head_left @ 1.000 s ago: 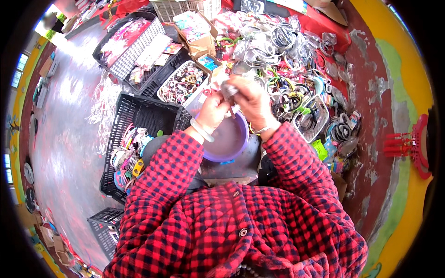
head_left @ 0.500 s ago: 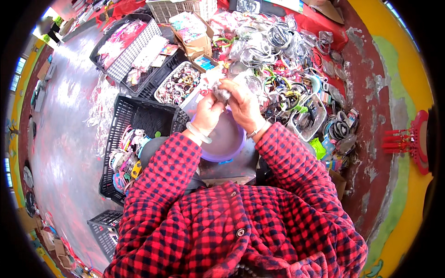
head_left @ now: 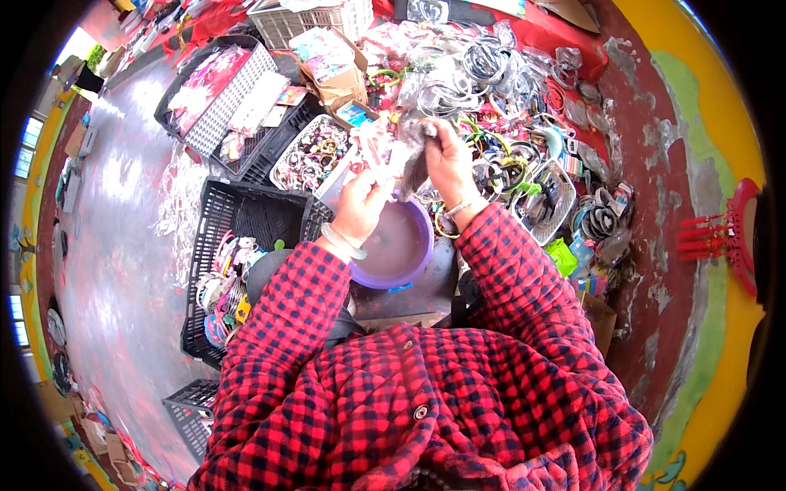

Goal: The person sits on the floor and wipes various small plastic accessories, such as hair clips and combs, with a cloth. They pick up items from a black crate, clean them over a purple basin, and place them back into the crate.

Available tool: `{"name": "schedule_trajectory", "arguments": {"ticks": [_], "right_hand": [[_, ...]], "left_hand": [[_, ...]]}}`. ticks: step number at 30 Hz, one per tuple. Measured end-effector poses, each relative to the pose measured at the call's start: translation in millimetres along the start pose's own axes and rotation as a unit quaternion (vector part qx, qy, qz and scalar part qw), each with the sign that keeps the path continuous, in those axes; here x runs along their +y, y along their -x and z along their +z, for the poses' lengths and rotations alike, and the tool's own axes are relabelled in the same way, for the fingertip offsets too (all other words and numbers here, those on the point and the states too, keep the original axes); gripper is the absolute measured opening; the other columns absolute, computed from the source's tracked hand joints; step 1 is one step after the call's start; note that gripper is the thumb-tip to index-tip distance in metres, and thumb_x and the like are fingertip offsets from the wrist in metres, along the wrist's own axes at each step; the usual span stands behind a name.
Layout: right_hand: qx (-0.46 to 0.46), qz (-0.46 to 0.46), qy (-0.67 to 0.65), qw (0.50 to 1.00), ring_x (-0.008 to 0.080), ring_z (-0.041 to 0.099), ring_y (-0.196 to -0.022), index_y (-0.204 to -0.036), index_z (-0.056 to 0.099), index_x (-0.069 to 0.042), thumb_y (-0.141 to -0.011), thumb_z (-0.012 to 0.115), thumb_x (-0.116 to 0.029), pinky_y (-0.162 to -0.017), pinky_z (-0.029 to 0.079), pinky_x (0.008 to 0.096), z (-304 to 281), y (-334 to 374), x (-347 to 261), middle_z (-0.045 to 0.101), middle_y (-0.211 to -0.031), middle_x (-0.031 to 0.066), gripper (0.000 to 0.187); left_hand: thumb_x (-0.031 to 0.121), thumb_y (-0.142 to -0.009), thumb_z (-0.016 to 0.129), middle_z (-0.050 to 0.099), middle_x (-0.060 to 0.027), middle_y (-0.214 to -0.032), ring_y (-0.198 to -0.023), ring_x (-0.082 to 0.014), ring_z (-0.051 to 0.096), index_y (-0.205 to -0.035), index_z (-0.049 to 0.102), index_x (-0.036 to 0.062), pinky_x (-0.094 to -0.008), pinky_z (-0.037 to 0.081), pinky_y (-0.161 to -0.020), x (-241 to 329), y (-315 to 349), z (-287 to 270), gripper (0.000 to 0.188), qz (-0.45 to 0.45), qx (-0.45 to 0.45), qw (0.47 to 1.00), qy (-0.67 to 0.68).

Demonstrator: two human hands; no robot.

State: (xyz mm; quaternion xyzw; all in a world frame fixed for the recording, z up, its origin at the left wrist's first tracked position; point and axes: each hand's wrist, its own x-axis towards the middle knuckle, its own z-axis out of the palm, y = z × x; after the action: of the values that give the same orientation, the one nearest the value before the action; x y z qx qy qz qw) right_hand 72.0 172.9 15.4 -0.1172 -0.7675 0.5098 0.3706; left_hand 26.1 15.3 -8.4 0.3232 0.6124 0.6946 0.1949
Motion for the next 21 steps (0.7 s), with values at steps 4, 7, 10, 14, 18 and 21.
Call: {"name": "schedule_trajectory", "arguments": {"ticks": [4, 7, 10, 14, 18, 21], "right_hand": [[-0.087, -0.153, 0.008, 0.984, 0.0272, 0.059, -0.086, -0.101, 0.054, -0.006, -0.068, 0.051, 0.011, -0.076, 0.047, 0.0341, 9.7, 19.6, -11.8, 0.059, -0.092, 0.0128, 0.037], [-0.102, -0.163, 0.010, 0.981, 0.0309, 0.058, -0.090, -0.102, 0.054, -0.005, -0.069, 0.049, 0.011, -0.080, 0.046, 0.0352, 9.7, 17.9, -12.3, 0.059, -0.094, 0.0138, 0.037], [0.000, 0.103, -0.015, 0.995, 0.0199, 0.060, -0.079, -0.103, 0.056, -0.004, -0.082, 0.046, 0.002, -0.071, 0.048, 0.0306, -10.5, -7.4, 28.1, 0.062, -0.085, 0.0112, 0.024], [0.085, 0.288, -0.367, 0.880, 0.0162, 0.060, -0.080, -0.103, 0.057, -0.003, -0.085, 0.049, -0.002, -0.072, 0.049, 0.0290, -33.7, -18.3, 50.6, 0.062, -0.093, 0.0057, 0.020], [0.071, 0.304, -0.457, 0.833, 0.0205, 0.061, -0.085, -0.102, 0.058, -0.001, -0.087, 0.053, -0.012, -0.078, 0.049, 0.0346, -48.6, -23.1, 30.0, 0.063, -0.096, 0.0086, 0.019], [0.044, 0.388, -0.497, 0.775, 0.0203, 0.061, -0.087, -0.102, 0.058, -0.001, -0.088, 0.053, -0.014, -0.080, 0.048, 0.0355, -37.8, -17.8, 13.5, 0.063, -0.098, 0.0085, 0.020]], "left_hand": [[0.004, -0.086, 0.051, 0.058, -0.0010, -0.079, -0.072, -0.0065, 0.051, -0.095, 0.059, -0.0004, -0.0226, 0.043, -0.064, -3.6, -2.4, 6.9, 0.012, 0.004, 0.032, 0.998, 0.056], [0.005, -0.087, 0.051, 0.057, 0.0000, -0.078, -0.072, -0.0069, 0.051, -0.097, 0.059, 0.0002, -0.0223, 0.043, -0.065, -6.1, 3.5, -4.7, 0.014, 0.009, 0.007, 1.000, -0.012], [0.004, -0.087, 0.051, 0.058, -0.0015, -0.083, -0.073, -0.0084, 0.052, -0.103, 0.058, -0.0001, -0.0221, 0.043, -0.067, 9.1, 4.3, -2.2, 0.018, 0.028, -0.026, 0.999, -0.032], [0.008, -0.089, 0.050, 0.059, -0.0013, -0.091, -0.082, -0.0076, 0.053, -0.107, 0.055, -0.0028, -0.0231, 0.043, -0.074, 11.9, 0.4, -5.3, 0.022, 0.025, 0.016, 0.999, 0.031], [0.006, -0.089, 0.052, 0.059, -0.0005, -0.090, -0.077, -0.0075, 0.053, -0.106, 0.056, -0.0013, -0.0230, 0.044, -0.069, -6.0, -3.2, -9.5, 0.020, 0.084, 0.059, 0.994, -0.033], [0.006, -0.088, 0.052, 0.060, -0.0023, -0.090, -0.078, -0.0089, 0.055, -0.106, 0.055, -0.0008, -0.0233, 0.044, -0.069, -7.5, -2.6, -12.8, 0.019, 0.126, 0.057, 0.985, -0.101]]}}
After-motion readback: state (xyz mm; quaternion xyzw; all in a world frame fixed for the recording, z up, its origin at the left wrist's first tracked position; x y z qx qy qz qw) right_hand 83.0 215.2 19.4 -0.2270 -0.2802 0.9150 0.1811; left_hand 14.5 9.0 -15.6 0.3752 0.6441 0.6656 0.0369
